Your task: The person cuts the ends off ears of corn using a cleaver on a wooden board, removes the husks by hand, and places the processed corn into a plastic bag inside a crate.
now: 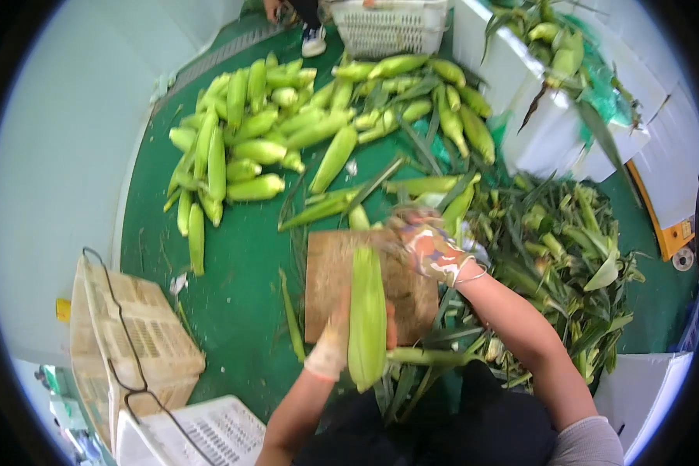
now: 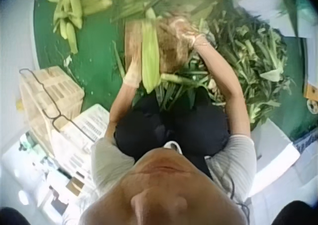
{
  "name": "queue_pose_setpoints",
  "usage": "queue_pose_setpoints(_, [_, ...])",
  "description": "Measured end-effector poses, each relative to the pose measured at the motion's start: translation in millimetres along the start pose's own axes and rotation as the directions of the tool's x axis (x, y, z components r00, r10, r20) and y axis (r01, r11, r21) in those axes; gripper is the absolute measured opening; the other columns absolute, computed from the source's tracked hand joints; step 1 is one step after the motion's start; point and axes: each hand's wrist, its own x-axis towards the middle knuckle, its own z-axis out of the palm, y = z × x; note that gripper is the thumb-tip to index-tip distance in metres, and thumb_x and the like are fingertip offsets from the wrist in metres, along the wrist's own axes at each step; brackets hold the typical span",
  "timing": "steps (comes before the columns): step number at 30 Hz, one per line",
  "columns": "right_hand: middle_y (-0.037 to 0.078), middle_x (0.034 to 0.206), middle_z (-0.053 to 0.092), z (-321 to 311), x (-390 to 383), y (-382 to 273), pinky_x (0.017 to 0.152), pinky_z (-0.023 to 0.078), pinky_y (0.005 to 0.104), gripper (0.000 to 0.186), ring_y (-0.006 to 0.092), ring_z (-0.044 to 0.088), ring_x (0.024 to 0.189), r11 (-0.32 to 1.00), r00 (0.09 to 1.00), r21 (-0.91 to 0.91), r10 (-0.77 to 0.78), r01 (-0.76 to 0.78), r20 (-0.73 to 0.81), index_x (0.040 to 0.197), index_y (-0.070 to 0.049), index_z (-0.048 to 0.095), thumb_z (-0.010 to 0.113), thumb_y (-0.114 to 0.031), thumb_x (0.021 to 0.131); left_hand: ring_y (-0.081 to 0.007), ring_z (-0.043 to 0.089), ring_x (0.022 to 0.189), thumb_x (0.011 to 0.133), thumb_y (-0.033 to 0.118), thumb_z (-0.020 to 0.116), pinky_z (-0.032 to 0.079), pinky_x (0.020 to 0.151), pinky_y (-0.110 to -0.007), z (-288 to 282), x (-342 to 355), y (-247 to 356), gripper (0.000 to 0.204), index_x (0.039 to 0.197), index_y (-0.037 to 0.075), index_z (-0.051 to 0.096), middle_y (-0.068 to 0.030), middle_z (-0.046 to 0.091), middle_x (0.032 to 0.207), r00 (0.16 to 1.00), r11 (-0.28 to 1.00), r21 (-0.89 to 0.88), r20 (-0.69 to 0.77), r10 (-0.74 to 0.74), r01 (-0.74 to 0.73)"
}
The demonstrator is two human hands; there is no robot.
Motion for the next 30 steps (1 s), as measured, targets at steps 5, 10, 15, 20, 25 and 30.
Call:
queue_pose_setpoints(5, [0.028, 0.131, 0.044, 23, -86, 33, 0.098, 0.039, 0.0514, 0.072, 0.0428, 0.049, 0.116, 0.929, 0.919, 0.088, 0.368, -0.358, -0.143, 0.139, 0.000, 0.034, 0.058, -0.041, 0.085, -0.0322, 0.063, 0.075, 0.079, 0.076, 0.049, 0.054, 0.068, -0.044, -29, 16, 61, 0.075, 0.100, 0.004, 0.054, -0.0161, 0.061, 0.081, 0.906, 0.967, 0.172, -0.350, 0.240, -0.189])
queue_pose_setpoints(10, [0.025, 0.117, 0.050, 60, -170, 25, 0.086, 0.046, 0.0477, 0.066, 0.0408, 0.055, 0.103, 0.833, 0.779, -0.057, 0.536, -0.550, 0.325, 0.128, -0.001, 0.042, 0.061, -0.045, 0.082, -0.0311, 0.050, 0.116, 0.091, 0.031, 0.061, 0.039, 0.104, -0.049, -135, 97, 227, 0.049, 0.131, 0.007, 0.045, -0.0129, 0.052, 0.128, 0.593, 0.765, 0.004, -0.629, 0.502, -0.644])
queue_pose_setpoints(15, [0.022, 0.101, 0.057, 76, -153, 42, 0.074, 0.049, 0.0471, 0.055, 0.0399, 0.060, 0.088, 0.827, 0.798, 0.009, 0.539, -0.562, 0.267, 0.110, 0.000, 0.049, 0.066, -0.043, 0.079, -0.0304, 0.054, 0.111, 0.094, 0.035, 0.054, 0.042, 0.102, -0.046, -112, 169, 346, 0.042, 0.121, 0.003, 0.052, -0.0156, 0.057, 0.122, 0.463, 0.560, 0.162, -0.405, 0.788, -0.812])
queue_pose_setpoints(20, [0.020, 0.090, 0.063, 64, -141, 62, 0.074, 0.050, 0.0447, 0.059, 0.0362, 0.063, 0.084, 0.866, 0.813, 0.063, 0.439, -0.497, 0.381, 0.108, 0.003, 0.050, 0.064, -0.047, 0.081, -0.0328, 0.064, 0.091, 0.081, 0.025, 0.061, 0.051, 0.083, -0.040, -105, 283, 282, 0.021, 0.092, 0.009, 0.068, -0.0161, 0.066, 0.103, 0.563, 0.001, 0.967, -0.150, 0.813, 0.256])
queue_pose_setpoints(25, [0.019, 0.083, 0.064, 73, -151, 74, 0.067, 0.050, 0.0428, 0.057, 0.0345, 0.064, 0.078, 0.895, 0.834, 0.016, 0.408, -0.445, 0.370, 0.104, 0.001, 0.052, 0.063, -0.050, 0.082, -0.0306, 0.049, 0.123, 0.077, 0.017, 0.062, 0.043, 0.099, -0.040, -39, 371, 195, 0.046, 0.122, 0.009, 0.055, -0.0124, 0.056, 0.126, 0.774, -0.580, 0.742, 0.134, 0.619, 0.336])
queue_pose_setpoints(30, [0.019, 0.085, 0.064, 69, -144, 74, 0.067, 0.051, 0.0442, 0.050, 0.0353, 0.064, 0.079, 0.900, 0.837, 0.047, 0.381, -0.433, 0.393, 0.098, -0.001, 0.054, 0.061, -0.048, 0.084, -0.0289, 0.055, 0.116, 0.078, 0.024, 0.067, 0.047, 0.094, -0.038, -29, 396, 188, 0.050, 0.121, 0.004, 0.052, -0.0168, 0.055, 0.125, 0.702, -0.430, 0.686, -0.166, 0.692, 0.587])
